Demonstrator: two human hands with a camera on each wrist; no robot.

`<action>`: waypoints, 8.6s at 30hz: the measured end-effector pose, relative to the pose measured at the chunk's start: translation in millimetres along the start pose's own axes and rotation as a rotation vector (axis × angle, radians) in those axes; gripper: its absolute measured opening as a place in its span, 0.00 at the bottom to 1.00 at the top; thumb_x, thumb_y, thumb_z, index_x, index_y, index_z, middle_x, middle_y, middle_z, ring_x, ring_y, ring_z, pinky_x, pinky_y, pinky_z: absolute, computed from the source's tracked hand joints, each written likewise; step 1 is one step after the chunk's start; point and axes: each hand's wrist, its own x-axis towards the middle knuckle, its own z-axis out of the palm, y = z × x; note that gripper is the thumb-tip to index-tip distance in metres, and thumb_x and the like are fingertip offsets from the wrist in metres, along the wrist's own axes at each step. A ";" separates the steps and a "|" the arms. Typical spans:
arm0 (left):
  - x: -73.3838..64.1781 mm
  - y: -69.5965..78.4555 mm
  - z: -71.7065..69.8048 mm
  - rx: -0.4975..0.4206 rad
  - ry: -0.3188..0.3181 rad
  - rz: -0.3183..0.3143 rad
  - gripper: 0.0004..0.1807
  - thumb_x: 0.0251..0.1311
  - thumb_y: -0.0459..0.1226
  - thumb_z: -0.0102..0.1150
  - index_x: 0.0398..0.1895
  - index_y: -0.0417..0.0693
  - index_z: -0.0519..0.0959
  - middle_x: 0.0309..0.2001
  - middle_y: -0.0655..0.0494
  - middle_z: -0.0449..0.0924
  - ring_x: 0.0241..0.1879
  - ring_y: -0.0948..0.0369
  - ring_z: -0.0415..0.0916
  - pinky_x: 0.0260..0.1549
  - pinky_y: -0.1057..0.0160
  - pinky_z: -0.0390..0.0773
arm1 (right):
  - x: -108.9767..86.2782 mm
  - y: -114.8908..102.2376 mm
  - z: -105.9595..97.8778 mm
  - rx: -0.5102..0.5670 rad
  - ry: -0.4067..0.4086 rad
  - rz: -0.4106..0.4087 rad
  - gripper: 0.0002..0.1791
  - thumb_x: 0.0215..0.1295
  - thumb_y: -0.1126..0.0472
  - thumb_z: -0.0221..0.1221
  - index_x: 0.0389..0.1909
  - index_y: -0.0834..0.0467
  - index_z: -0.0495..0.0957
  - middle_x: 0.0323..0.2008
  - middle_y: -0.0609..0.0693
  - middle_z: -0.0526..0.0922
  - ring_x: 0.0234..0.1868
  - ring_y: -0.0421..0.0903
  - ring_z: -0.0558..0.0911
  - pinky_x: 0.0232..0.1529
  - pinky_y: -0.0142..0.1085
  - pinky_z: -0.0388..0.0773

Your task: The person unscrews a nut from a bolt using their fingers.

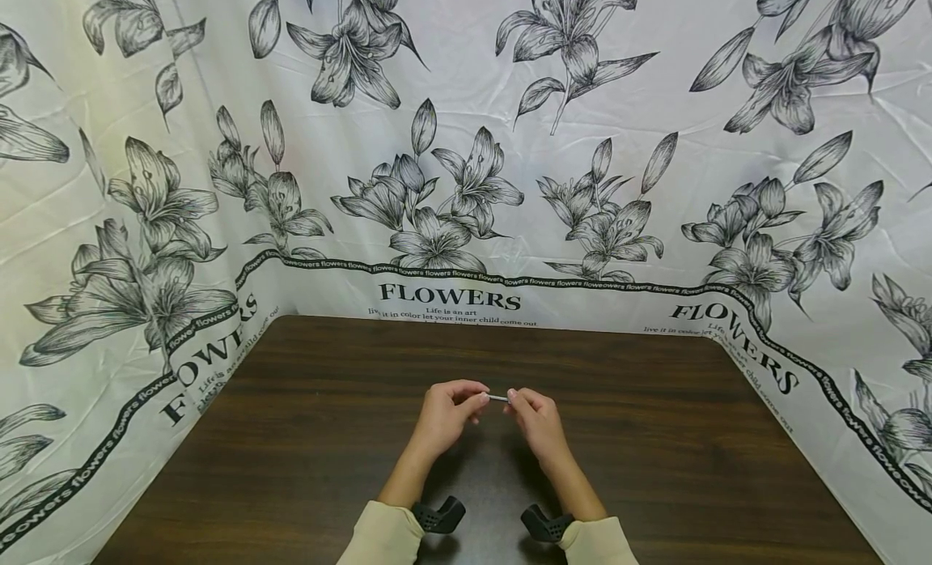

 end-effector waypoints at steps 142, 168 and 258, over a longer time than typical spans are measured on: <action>6.9 -24.1 2.7 0.009 0.044 -0.019 0.04 0.58 0.28 0.65 0.35 0.36 0.84 0.26 0.39 0.81 0.20 0.47 0.78 0.23 0.49 0.81 | 9.3 36.9 -2.2 0.235 0.002 0.178 0.24 0.72 0.53 0.54 0.26 0.73 0.75 0.11 0.46 0.60 0.10 0.38 0.56 0.13 0.30 0.52; 8.0 -30.3 -1.0 0.004 0.036 -0.012 0.08 0.59 0.32 0.65 0.37 0.34 0.84 0.27 0.39 0.81 0.20 0.57 0.77 0.26 0.44 0.81 | 9.6 36.6 -13.2 0.285 -0.088 -0.001 0.16 0.65 0.71 0.59 0.48 0.79 0.73 0.15 0.44 0.64 0.12 0.36 0.60 0.15 0.28 0.55; 8.5 -31.7 -3.1 -0.022 0.024 -0.048 0.05 0.59 0.31 0.65 0.36 0.38 0.85 0.29 0.34 0.81 0.21 0.58 0.77 0.29 0.41 0.80 | 9.6 39.9 -11.4 0.209 -0.077 -0.041 0.13 0.64 0.70 0.61 0.46 0.74 0.76 0.15 0.44 0.62 0.13 0.37 0.59 0.15 0.28 0.53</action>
